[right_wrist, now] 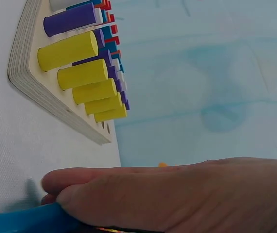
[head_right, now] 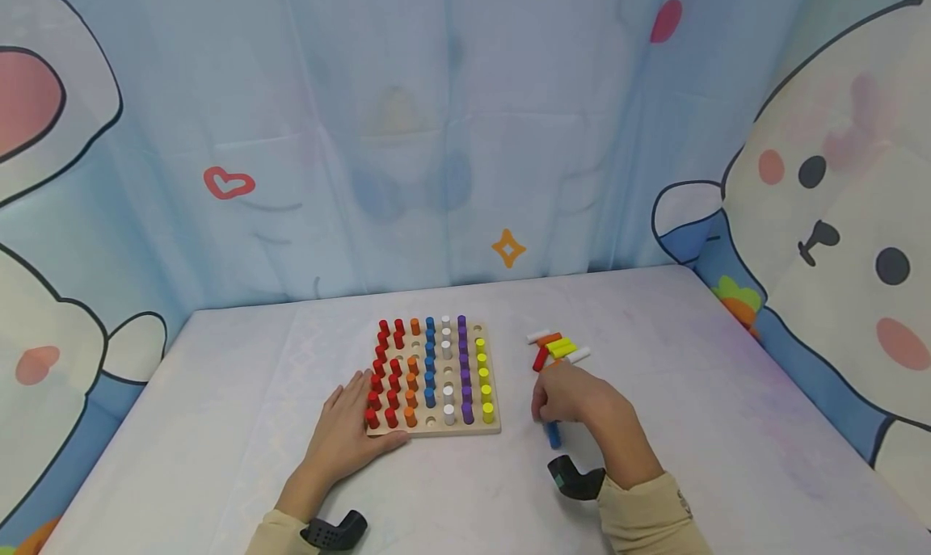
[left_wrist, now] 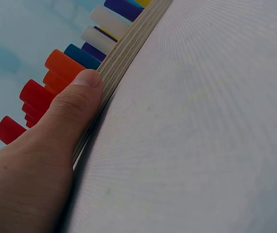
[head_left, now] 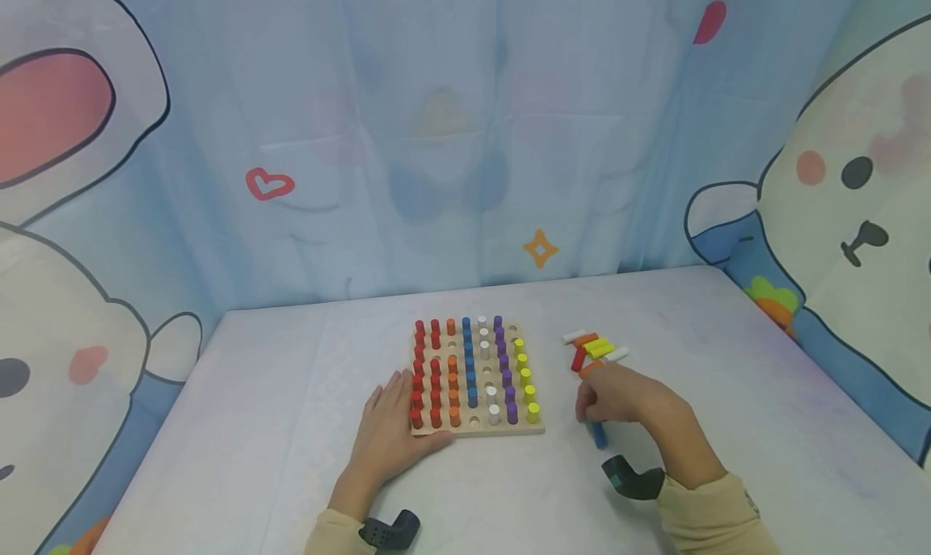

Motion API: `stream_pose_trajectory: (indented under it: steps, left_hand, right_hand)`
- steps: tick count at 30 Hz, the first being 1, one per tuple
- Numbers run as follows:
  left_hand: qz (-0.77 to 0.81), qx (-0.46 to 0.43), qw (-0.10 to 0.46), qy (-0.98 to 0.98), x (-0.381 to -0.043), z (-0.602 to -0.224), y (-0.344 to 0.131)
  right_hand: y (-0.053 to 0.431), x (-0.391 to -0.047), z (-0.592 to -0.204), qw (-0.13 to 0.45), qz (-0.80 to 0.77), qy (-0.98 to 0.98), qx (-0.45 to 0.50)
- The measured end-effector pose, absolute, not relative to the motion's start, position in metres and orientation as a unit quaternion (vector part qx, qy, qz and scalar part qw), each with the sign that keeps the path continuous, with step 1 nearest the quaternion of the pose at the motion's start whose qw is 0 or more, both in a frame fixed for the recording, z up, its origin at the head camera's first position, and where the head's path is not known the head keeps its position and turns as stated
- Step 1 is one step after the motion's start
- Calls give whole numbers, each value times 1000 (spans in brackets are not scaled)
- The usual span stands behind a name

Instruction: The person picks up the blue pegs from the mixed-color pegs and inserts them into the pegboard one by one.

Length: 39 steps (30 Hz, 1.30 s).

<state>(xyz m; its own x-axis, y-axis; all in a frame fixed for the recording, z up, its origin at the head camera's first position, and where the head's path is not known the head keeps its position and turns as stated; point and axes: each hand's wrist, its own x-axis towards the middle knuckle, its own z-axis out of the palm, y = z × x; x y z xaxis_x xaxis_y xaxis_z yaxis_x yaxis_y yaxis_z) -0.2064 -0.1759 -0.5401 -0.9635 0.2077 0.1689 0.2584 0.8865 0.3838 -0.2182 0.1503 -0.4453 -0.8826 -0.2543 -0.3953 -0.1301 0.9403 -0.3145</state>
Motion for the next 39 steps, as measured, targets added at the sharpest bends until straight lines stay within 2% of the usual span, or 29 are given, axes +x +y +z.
stream_pose_trajectory:
  steps: [16, 20, 27, 39]
  left_hand:
    - [-206, -119, 63, -969, -206, -540, -176]
    - [-202, -120, 66, -970, -207, -541, -176]
    - [-201, -122, 68, -970, -207, -542, -176]
    - [-201, -122, 65, -970, -208, -542, -177]
  right_hand:
    - [144, -225, -447, 156, -196, 962, -112]
    - [141, -228, -444, 126, -204, 963, -125]
    - [135, -227, -439, 36, -218, 961, -167]
    - [108, -217, -436, -34, -266, 950, -160]
